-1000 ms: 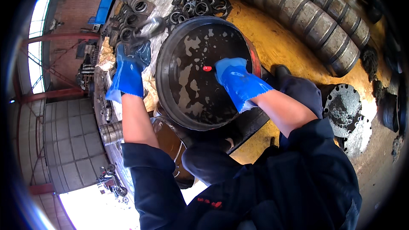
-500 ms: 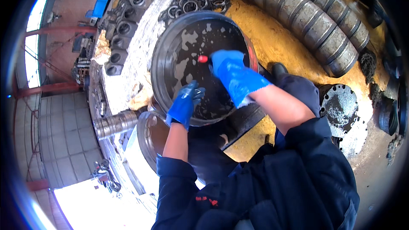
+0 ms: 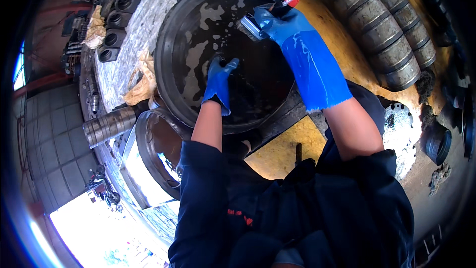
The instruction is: The person cleans a metal part by dipping it into a large bucket of dark liquid and scrubbing the surface with a handheld brush.
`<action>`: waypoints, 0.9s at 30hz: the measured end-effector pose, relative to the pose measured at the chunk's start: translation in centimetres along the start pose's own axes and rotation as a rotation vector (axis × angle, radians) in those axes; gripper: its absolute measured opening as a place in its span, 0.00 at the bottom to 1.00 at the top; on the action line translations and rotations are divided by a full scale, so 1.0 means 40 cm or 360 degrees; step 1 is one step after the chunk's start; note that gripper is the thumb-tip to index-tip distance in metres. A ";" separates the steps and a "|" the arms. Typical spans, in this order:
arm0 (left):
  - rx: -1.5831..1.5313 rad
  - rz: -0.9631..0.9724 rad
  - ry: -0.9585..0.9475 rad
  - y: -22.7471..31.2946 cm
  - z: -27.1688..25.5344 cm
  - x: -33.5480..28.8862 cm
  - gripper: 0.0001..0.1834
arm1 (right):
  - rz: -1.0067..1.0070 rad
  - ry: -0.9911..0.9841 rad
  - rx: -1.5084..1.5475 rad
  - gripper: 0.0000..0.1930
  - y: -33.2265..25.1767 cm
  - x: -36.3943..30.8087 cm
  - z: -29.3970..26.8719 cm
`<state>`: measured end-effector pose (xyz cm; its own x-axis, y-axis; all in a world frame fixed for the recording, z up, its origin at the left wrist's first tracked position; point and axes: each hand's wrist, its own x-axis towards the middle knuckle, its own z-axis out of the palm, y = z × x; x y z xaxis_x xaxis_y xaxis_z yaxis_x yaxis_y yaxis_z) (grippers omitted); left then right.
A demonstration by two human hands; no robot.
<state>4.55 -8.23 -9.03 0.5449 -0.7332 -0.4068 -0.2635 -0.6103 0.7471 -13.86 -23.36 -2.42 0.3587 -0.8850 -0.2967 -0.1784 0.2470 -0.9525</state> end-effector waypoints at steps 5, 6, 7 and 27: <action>-0.0359 0.0001 -0.0034 -0.082 0.085 0.146 0.25 | -0.0004 -0.0059 -0.0133 0.19 -0.078 -0.049 -0.053; -0.0355 -0.0001 -0.0023 -0.111 0.064 0.191 0.25 | -0.0018 -0.0073 -0.0104 0.18 -0.093 -0.058 -0.054; 0.0026 0.0243 -0.0071 -0.139 0.044 0.231 0.23 | -0.0031 -0.0089 -0.0083 0.18 -0.107 -0.074 -0.057; 0.1387 0.0413 -0.0503 -0.095 0.195 0.070 0.26 | -0.0039 -0.0093 0.0188 0.18 -0.062 -0.051 -0.035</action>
<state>0.87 -10.30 -17.13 0.1801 -0.8459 -0.5020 -0.9139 -0.3327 0.2328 -15.41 -22.72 0.66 0.4151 -0.8676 -0.2736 -0.0611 0.2735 -0.9599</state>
